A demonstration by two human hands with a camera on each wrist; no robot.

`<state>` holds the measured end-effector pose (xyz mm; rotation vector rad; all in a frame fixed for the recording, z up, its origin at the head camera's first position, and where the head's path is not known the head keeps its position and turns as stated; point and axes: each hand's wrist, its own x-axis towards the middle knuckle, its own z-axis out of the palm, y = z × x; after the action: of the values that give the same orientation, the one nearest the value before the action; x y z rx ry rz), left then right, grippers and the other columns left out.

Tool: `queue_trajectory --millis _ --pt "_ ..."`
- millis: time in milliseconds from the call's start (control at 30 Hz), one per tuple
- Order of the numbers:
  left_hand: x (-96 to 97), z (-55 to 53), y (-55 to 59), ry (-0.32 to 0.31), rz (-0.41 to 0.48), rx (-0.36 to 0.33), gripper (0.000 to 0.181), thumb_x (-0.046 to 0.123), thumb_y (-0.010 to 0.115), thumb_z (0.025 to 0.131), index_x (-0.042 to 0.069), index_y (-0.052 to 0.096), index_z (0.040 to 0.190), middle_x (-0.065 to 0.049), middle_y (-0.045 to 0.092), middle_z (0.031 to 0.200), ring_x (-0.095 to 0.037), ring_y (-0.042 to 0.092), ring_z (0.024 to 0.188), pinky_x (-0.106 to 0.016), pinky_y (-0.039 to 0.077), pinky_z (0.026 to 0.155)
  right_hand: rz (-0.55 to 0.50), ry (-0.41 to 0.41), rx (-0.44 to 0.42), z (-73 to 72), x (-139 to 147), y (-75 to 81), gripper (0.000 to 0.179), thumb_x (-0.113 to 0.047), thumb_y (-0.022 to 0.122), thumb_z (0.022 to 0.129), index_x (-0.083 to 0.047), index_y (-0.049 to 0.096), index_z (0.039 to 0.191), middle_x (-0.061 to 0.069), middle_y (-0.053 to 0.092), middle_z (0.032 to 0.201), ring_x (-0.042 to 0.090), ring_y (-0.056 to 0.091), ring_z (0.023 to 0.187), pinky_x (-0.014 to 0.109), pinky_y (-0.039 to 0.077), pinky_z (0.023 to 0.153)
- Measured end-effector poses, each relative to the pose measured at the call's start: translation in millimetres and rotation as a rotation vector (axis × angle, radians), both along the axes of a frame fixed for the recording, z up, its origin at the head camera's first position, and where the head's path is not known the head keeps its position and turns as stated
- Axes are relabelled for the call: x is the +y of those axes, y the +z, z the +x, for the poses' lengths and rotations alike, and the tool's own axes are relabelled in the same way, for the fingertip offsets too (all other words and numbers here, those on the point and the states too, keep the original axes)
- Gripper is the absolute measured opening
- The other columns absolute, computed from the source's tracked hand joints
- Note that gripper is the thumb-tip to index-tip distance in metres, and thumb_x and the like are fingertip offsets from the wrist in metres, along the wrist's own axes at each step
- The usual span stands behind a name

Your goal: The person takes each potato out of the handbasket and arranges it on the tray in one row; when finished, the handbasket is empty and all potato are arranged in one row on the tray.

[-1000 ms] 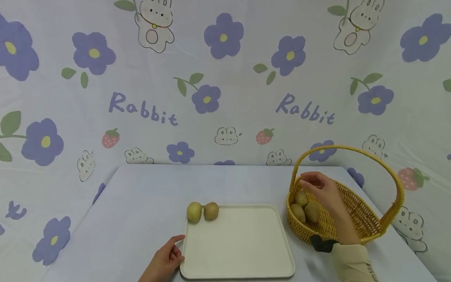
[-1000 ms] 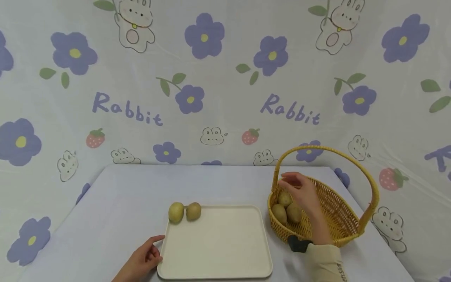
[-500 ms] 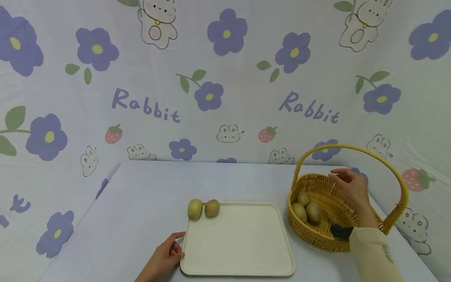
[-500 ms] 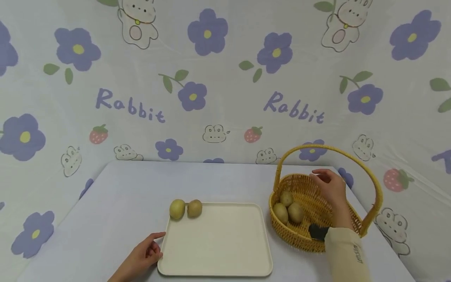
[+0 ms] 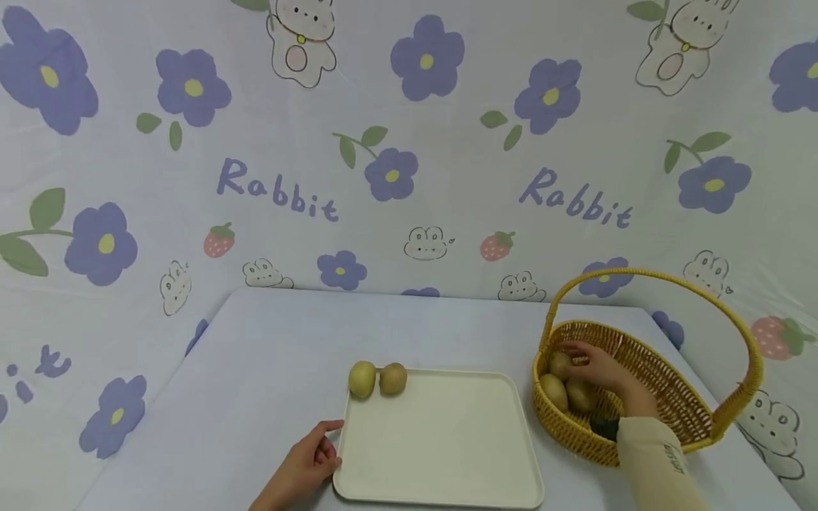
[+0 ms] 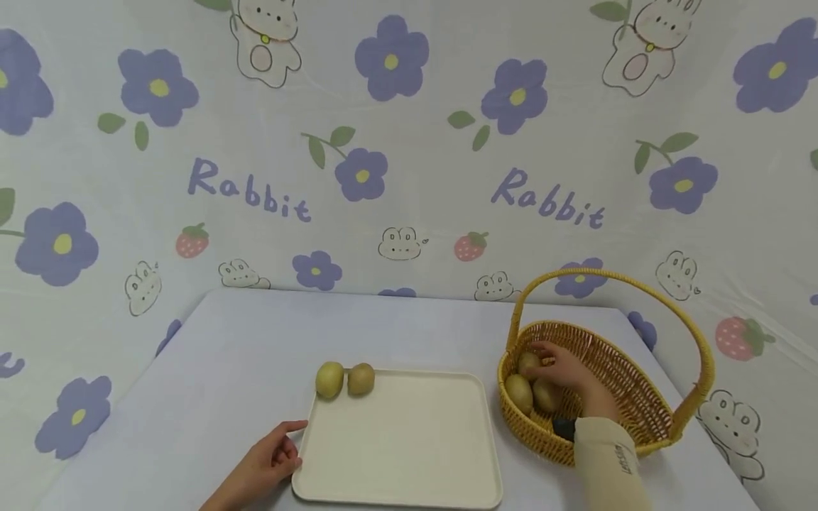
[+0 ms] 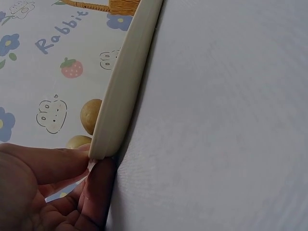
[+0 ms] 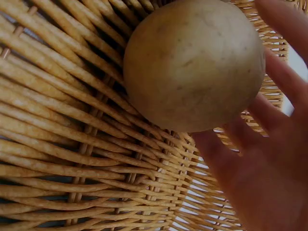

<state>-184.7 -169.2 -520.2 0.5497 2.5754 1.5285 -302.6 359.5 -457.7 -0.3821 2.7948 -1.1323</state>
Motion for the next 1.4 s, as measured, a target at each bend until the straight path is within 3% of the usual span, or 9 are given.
queue_trajectory --millis 100,433,633,733,833,933,1200,1400 --pt "0.0 -0.6 1.1 0.010 -0.005 0.006 0.050 0.002 0.065 0.084 -0.002 0.045 0.129 0.000 0.051 0.078 -0.002 0.044 0.062 -0.019 0.040 0.056 0.020 0.034 -0.041 -3.1 -2.2 -3.2 0.058 -0.025 0.064 0.088 0.002 0.043 0.134 0.033 0.042 0.129 0.048 0.042 0.116 0.054 0.042 0.087" --pt "0.7 -0.6 1.5 0.042 0.044 -0.053 0.052 0.000 0.066 0.082 -0.001 0.046 0.129 -0.002 0.052 0.077 -0.004 0.044 0.060 -0.019 0.040 0.056 0.040 0.068 -0.049 -3.4 -2.8 -8.5 0.059 -0.017 0.065 0.086 0.005 0.037 0.134 0.036 0.040 0.127 0.050 0.045 0.111 0.053 0.044 0.083" --pt "0.9 -0.3 4.3 0.041 0.045 -0.054 0.052 0.000 0.066 0.082 -0.003 0.046 0.129 -0.003 0.051 0.077 -0.005 0.044 0.060 -0.019 0.040 0.056 0.083 0.033 0.013 -3.5 -3.2 -8.4 0.060 -0.018 0.073 0.079 0.002 0.044 0.129 0.034 0.046 0.120 0.044 0.054 0.101 0.050 0.046 0.079" --pt "0.6 0.5 4.4 0.037 0.043 -0.058 0.052 0.001 0.066 0.082 -0.003 0.045 0.129 -0.003 0.051 0.077 -0.004 0.045 0.060 -0.019 0.040 0.056 0.106 -0.026 0.069 -1.5 -3.3 -5.6 0.059 -0.020 0.075 0.077 0.000 0.049 0.126 0.032 0.050 0.119 0.044 0.054 0.101 0.049 0.047 0.077" --pt "0.4 0.6 2.8 0.028 0.048 -0.067 0.052 0.002 0.066 0.083 -0.003 0.045 0.130 -0.003 0.051 0.078 -0.004 0.045 0.061 -0.019 0.040 0.057 0.077 -0.094 0.109 1.5 -1.7 1.9 0.058 -0.024 0.073 0.080 -0.003 0.049 0.128 0.031 0.049 0.122 0.044 0.051 0.106 0.049 0.047 0.076" --pt "0.8 -1.1 -0.2 0.016 0.057 -0.065 0.052 0.003 0.065 0.083 -0.004 0.044 0.130 -0.003 0.052 0.078 -0.004 0.045 0.060 -0.019 0.040 0.057 -0.010 -0.111 0.111 4.8 0.4 14.0 0.059 -0.027 0.070 0.084 -0.003 0.045 0.131 0.028 0.046 0.126 0.044 0.046 0.112 0.051 0.045 0.080" --pt "-0.5 -1.9 -2.6 0.008 0.042 -0.066 0.050 0.002 0.065 0.084 -0.004 0.045 0.129 -0.003 0.051 0.077 -0.004 0.045 0.060 -0.018 0.040 0.056 -0.125 0.027 0.052 15.6 -19.3 49.0 0.054 -0.029 0.069 0.085 -0.009 0.047 0.130 0.018 0.050 0.124 0.035 0.051 0.111 0.042 0.045 0.084" --pt "-1.3 -3.1 -1.4 0.010 0.078 -0.075 0.050 0.000 0.064 0.084 -0.005 0.044 0.129 -0.003 0.050 0.077 -0.004 0.044 0.059 -0.018 0.039 0.055 -0.211 0.134 0.099 21.6 -61.6 64.3 0.050 -0.021 0.072 0.082 -0.013 0.049 0.127 0.015 0.054 0.116 0.028 0.059 0.097 0.030 0.049 0.079"
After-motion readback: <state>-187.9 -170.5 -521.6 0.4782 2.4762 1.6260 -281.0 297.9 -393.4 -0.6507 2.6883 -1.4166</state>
